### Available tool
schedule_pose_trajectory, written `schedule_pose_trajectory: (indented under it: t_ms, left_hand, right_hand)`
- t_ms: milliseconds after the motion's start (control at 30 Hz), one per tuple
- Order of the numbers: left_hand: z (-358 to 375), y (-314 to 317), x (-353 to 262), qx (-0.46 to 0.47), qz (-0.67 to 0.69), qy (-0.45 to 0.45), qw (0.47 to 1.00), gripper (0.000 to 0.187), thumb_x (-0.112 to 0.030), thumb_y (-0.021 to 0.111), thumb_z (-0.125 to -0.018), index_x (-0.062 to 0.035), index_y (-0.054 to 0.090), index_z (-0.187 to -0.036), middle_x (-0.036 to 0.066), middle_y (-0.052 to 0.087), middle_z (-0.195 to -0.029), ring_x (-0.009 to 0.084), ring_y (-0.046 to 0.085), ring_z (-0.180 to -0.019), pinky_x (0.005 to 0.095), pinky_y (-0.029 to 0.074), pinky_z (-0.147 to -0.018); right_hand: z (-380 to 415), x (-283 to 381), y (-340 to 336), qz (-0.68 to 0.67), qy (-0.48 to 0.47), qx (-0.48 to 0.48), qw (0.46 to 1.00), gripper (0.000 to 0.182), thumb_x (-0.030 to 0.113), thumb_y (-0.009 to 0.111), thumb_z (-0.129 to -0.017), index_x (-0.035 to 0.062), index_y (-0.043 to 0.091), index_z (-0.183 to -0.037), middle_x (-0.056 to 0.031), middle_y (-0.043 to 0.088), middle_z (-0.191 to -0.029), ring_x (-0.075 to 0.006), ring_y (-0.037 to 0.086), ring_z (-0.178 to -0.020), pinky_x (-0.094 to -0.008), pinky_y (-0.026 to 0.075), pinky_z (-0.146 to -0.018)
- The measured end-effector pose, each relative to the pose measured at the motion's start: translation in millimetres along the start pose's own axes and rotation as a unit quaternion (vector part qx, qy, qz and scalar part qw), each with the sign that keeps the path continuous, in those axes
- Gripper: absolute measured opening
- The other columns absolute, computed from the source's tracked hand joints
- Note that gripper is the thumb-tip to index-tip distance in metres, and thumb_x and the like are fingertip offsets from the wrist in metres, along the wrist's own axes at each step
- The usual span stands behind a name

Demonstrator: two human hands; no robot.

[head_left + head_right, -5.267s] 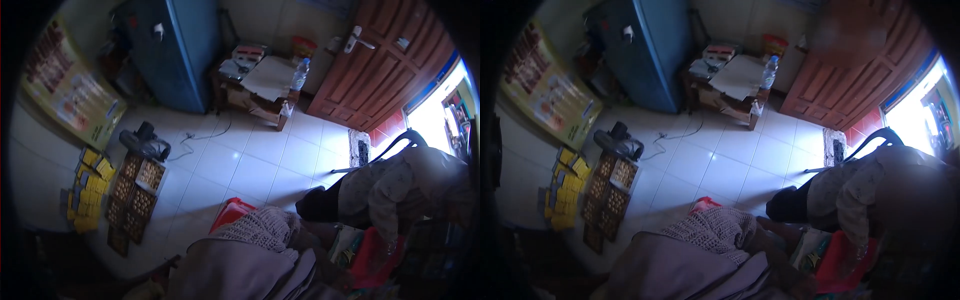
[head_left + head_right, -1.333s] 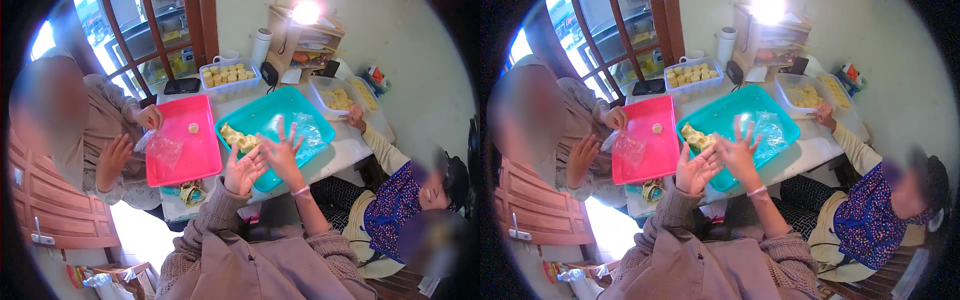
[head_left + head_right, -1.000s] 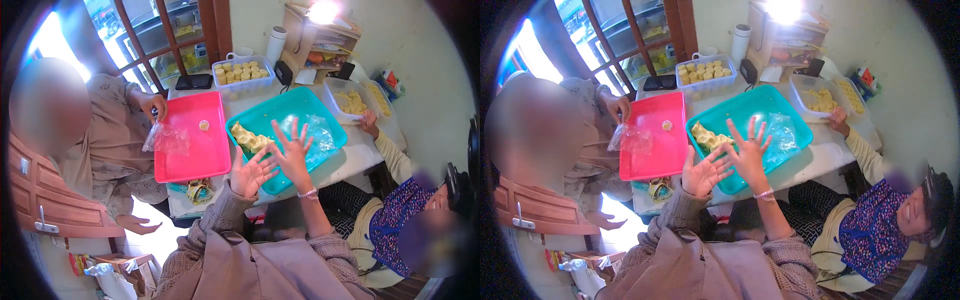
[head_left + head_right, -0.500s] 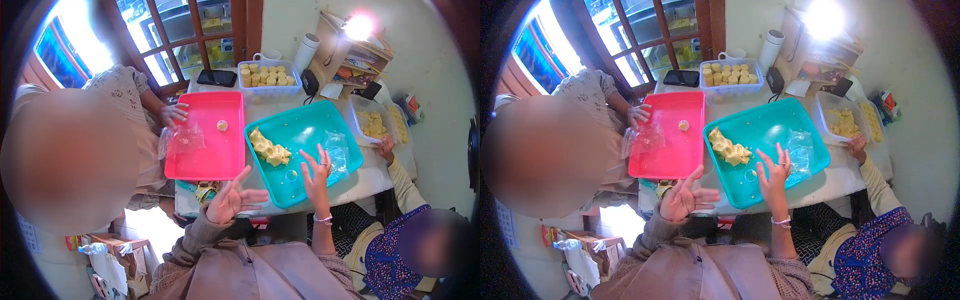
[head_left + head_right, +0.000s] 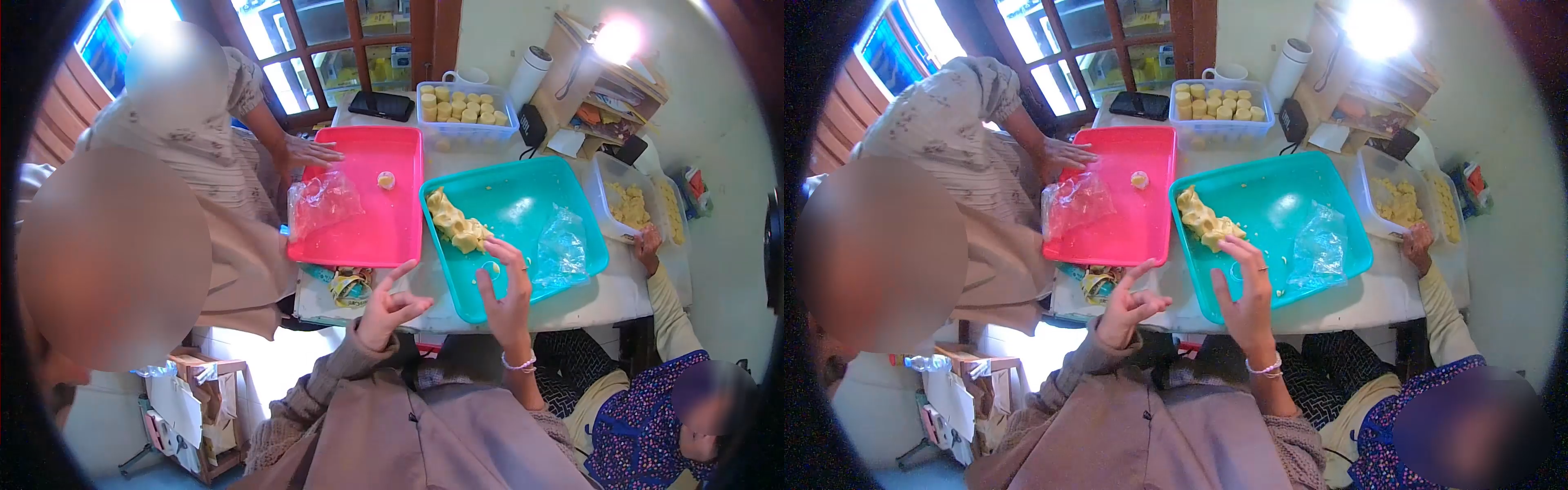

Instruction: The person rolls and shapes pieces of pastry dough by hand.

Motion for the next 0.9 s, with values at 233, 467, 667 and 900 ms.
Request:
schedule_pose_trajectory:
  t_ms: [233,467,667,900]
  left_hand:
    - [-34.4,83.8,0.8,0.127,0.213,-0.073,0.966,0.080,-0.066,0.029,-0.090,-0.0171,0.007,-0.150,0.019,0.036,-0.141,0.0268,0.038,-0.130,0.0417,0.032,-0.105]
    - [-36.7,98.5,12.2,0.191,0.250,-0.084,0.945,0.078,-0.066,0.025,-0.092,-0.0231,-0.004,-0.150,0.017,0.036,-0.142,0.0274,0.034,-0.133,0.0417,0.029,-0.106]
    - [-33.7,56.2,8.8,0.138,0.172,-0.111,0.969,0.076,-0.058,0.035,-0.093,-0.0177,0.005,-0.150,0.013,0.061,-0.104,0.0299,0.056,-0.109,0.0426,0.040,-0.097]
    - [-0.7,-25.0,-12.9,-0.131,-0.027,0.147,0.980,0.054,-0.027,0.040,-0.093,0.0048,0.031,-0.136,0.008,0.058,-0.083,0.0199,0.058,-0.086,0.0374,0.042,-0.093]
  right_hand:
    - [13.2,-15.4,12.1,0.303,0.017,0.026,0.952,0.050,0.031,0.049,-0.092,0.0147,0.043,-0.139,-0.0171,0.023,-0.151,-0.0418,0.014,-0.139,-0.0529,0.010,-0.111]
    - [9.1,-21.7,-16.9,0.210,0.018,-0.067,0.975,0.053,0.031,0.052,-0.091,0.0214,0.040,-0.142,-0.0168,0.018,-0.153,-0.0426,0.008,-0.140,-0.0562,0.008,-0.109]
    - [4.6,-38.4,-54.9,0.289,0.068,-0.177,0.938,0.007,0.018,0.062,-0.082,0.0129,0.063,-0.088,-0.0094,0.043,-0.140,-0.0366,0.028,-0.134,-0.0509,0.014,-0.109]
    - [8.6,-59.8,-116.8,0.317,0.094,-0.239,0.913,0.015,0.020,0.064,-0.083,0.0093,0.064,-0.093,-0.0132,0.052,-0.128,-0.0323,0.042,-0.123,-0.0466,0.026,-0.104]
Point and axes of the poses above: each hand's wrist, its own z-axis away from the middle knuckle, its own y-axis out of the palm, x = y × z, the point moved 6 cm from there along -z, towards the middle knuckle
